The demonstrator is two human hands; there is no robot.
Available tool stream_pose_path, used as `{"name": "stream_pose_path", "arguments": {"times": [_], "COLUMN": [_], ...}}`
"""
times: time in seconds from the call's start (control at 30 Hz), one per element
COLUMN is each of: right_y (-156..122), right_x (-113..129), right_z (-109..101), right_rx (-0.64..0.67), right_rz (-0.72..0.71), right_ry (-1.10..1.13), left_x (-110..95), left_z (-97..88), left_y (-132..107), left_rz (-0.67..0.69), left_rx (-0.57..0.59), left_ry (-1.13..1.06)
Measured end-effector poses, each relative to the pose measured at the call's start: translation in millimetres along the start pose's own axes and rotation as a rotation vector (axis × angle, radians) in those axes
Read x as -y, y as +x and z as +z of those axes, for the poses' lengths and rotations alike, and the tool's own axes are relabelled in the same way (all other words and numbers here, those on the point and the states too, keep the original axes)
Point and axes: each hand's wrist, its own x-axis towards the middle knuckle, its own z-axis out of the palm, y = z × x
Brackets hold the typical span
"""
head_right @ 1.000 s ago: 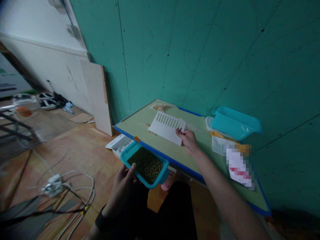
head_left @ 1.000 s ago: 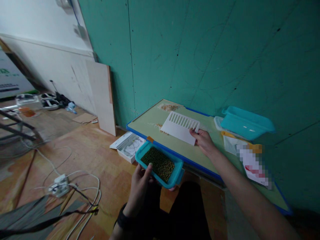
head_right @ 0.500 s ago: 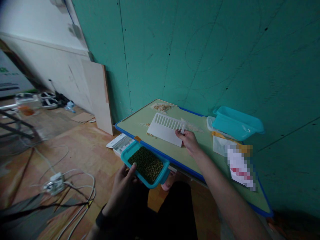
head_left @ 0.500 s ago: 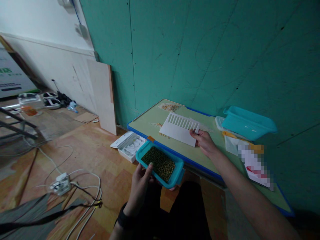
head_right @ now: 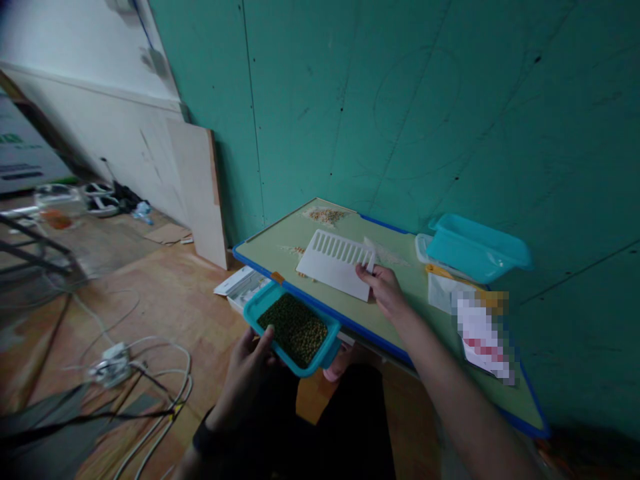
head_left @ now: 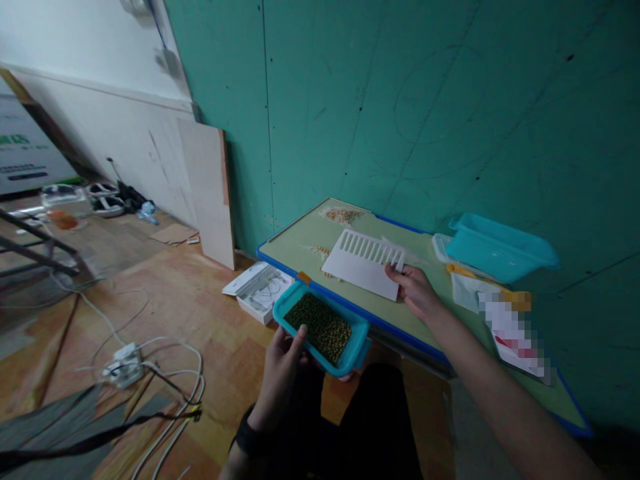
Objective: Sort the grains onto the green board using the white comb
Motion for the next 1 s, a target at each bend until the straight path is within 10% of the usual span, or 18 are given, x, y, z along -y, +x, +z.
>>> {"name": "stream_pose_path", "arguments": {"times": [0.5, 0.8, 1.0], "right_y": [-21.1, -60.5, -26.5], "right_x": [5.8, -16.3, 7.2], "right_z": [5.2, 15.2, 19.9], "right_rx": [-0.003, -0.113, -0.125], "right_rz": [-0.017, -0.259, -0.218], "right_ry": [-0.072, -0.255, -0.077], "left_x": [-3.9, -15.7, -15.0], "left_z": [-0.3, 6.5, 7.4], "left_y": [8.6, 11.9, 12.7], "left_rz": [-0.026, -0.03, -0.036], "left_rx": [-0.029, -0.028, -0.029], "left_ry": [-0.007, -0.058, -0.055]}}
